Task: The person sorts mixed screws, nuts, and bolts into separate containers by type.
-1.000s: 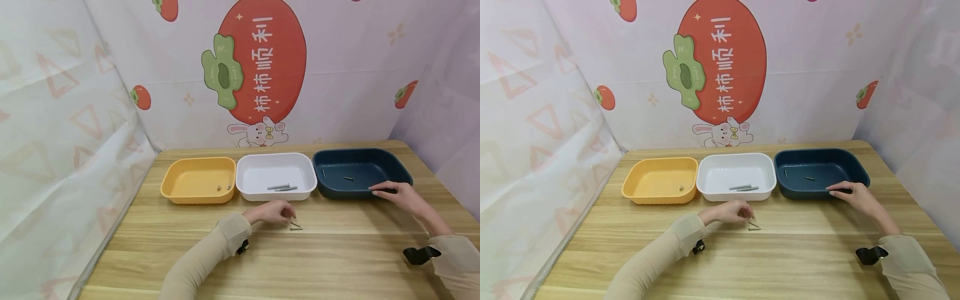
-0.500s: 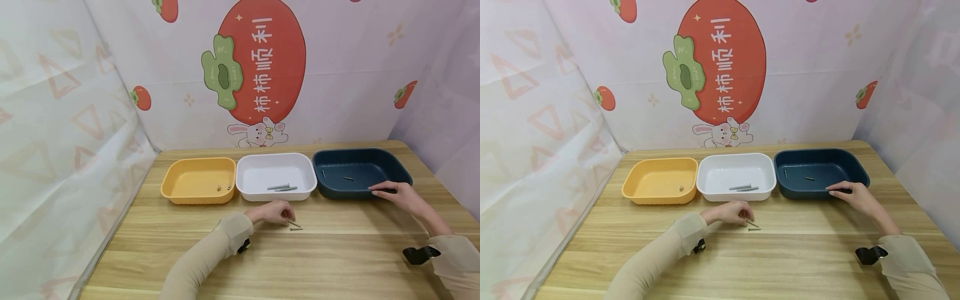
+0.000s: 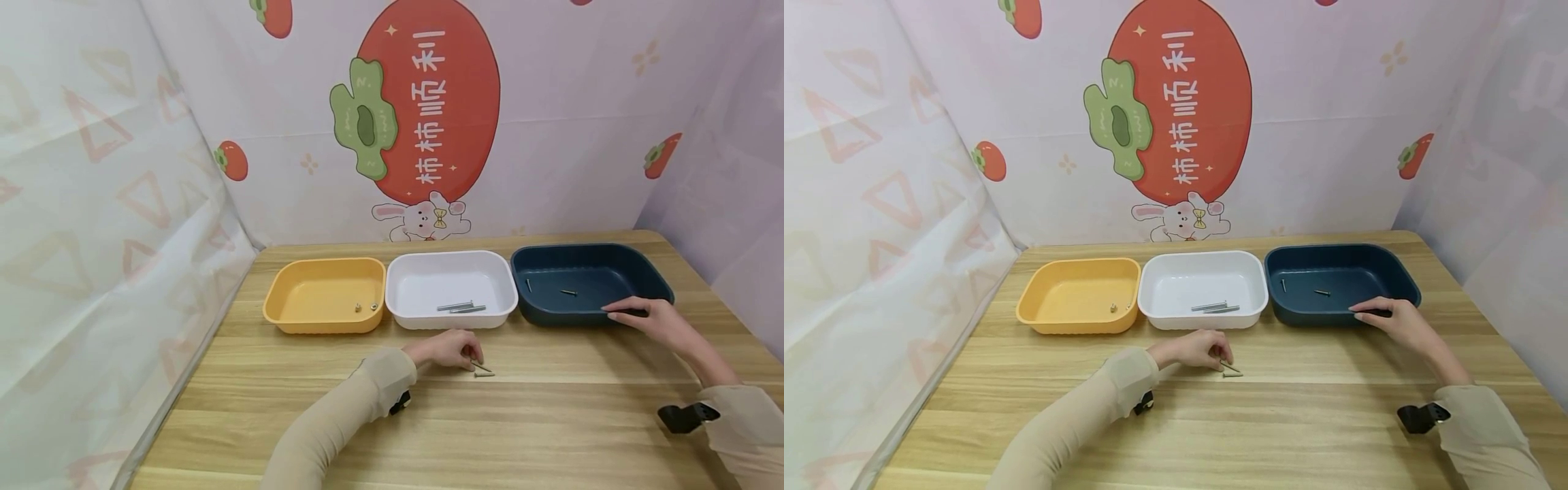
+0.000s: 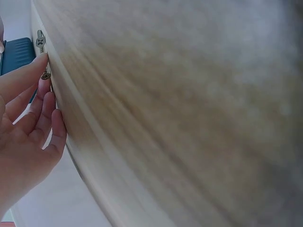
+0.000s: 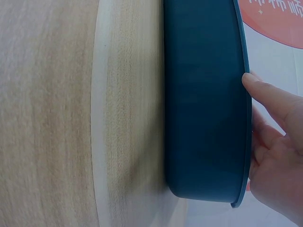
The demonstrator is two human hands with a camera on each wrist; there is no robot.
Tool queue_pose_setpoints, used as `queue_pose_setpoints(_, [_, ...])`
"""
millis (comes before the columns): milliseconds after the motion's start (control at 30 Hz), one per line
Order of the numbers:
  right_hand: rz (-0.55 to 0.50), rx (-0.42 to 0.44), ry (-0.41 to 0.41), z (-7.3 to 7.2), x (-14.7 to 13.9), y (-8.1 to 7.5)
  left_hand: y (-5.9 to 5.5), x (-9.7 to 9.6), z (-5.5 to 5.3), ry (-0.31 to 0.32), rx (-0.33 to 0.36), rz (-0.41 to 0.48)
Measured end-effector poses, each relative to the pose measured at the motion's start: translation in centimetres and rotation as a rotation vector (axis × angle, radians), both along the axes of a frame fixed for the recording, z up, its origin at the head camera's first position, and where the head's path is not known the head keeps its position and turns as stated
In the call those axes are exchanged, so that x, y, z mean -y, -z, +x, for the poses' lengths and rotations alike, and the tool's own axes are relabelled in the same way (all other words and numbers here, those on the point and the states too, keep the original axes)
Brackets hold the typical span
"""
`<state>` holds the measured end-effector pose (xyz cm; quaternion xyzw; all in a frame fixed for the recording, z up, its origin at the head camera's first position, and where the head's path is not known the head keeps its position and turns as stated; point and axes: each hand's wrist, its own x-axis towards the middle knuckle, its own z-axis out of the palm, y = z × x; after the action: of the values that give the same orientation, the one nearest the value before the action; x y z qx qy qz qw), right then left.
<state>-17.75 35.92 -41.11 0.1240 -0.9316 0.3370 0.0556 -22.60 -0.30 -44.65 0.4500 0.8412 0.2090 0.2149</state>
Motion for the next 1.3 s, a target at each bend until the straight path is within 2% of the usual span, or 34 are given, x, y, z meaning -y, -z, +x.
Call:
queue_pose_setpoints(867, [-0.008, -0.008, -0.009, 0.15, -0.02, 0.23, -0.25, -0.24, 0.08, -0.001, 0.028, -0.03])
queue_pose_setpoints(1300, [-0.019, -0.016, -0.012, 0.11, 0.13, 0.0, -0.79, -0.25, 0.0, -0.025, 0.006, 0.027])
